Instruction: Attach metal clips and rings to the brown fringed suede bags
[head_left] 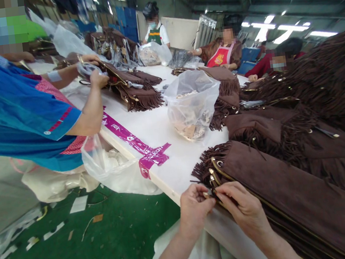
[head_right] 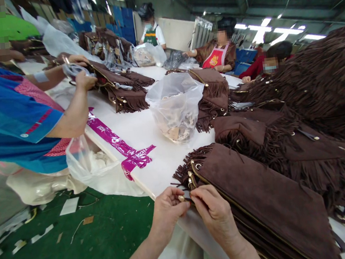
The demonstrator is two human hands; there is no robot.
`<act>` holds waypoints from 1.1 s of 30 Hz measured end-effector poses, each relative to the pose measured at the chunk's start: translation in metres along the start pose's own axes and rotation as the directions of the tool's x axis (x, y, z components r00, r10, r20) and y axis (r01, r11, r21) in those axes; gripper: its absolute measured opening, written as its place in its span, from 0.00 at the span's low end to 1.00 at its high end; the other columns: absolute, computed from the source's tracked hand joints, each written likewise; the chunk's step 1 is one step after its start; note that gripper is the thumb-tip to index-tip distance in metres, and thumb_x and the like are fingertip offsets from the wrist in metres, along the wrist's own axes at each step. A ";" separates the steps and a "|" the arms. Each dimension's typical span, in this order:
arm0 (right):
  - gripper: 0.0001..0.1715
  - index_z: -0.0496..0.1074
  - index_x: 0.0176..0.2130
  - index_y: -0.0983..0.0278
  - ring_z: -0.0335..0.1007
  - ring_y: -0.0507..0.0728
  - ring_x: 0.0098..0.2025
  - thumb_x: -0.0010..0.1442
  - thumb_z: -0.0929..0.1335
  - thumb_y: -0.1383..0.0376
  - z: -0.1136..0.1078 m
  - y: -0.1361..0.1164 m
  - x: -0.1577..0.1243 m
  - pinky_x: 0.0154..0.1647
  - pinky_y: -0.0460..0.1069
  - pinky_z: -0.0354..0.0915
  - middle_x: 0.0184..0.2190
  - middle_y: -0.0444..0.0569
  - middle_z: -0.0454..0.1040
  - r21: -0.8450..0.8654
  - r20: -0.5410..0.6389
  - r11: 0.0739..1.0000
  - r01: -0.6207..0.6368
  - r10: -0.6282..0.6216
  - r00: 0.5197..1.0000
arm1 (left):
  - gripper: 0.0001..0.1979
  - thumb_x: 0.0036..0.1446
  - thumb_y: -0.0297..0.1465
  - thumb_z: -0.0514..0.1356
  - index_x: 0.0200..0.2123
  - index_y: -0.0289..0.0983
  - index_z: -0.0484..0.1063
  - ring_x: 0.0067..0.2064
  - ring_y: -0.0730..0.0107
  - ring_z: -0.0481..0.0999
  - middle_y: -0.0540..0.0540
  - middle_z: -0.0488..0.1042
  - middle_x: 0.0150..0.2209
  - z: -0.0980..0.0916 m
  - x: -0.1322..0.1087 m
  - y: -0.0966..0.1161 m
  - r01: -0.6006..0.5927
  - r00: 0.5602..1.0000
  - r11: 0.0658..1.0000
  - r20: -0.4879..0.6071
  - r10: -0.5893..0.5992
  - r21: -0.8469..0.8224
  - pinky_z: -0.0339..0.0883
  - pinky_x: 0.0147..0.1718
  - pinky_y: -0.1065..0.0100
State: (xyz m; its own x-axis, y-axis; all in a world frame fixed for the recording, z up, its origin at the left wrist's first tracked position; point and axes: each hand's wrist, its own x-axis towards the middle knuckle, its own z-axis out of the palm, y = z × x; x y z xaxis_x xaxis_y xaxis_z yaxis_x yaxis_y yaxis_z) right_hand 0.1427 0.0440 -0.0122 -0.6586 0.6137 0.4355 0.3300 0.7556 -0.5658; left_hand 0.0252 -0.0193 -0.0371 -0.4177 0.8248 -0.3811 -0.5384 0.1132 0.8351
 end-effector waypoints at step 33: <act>0.09 0.67 0.36 0.63 0.68 0.52 0.35 0.62 0.59 0.70 0.006 0.000 0.005 0.37 0.46 0.67 0.36 0.50 0.67 -0.108 0.101 0.993 0.049 -0.038 0.994 | 0.14 0.38 0.24 0.61 0.33 0.32 0.67 0.27 0.76 0.72 0.50 0.74 0.27 0.008 -0.010 -0.008 -0.021 1.000 0.945 0.008 0.025 -0.326 0.68 0.28 0.74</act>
State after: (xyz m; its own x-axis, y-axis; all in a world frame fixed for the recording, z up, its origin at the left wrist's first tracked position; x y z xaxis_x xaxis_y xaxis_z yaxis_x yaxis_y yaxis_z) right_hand 0.1353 0.0456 -0.0146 -0.7357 0.5584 0.3834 0.3686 0.8049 -0.4651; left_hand 0.0390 -0.0237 -0.0368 -0.4252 0.8316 -0.3572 -0.7388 -0.0909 0.6678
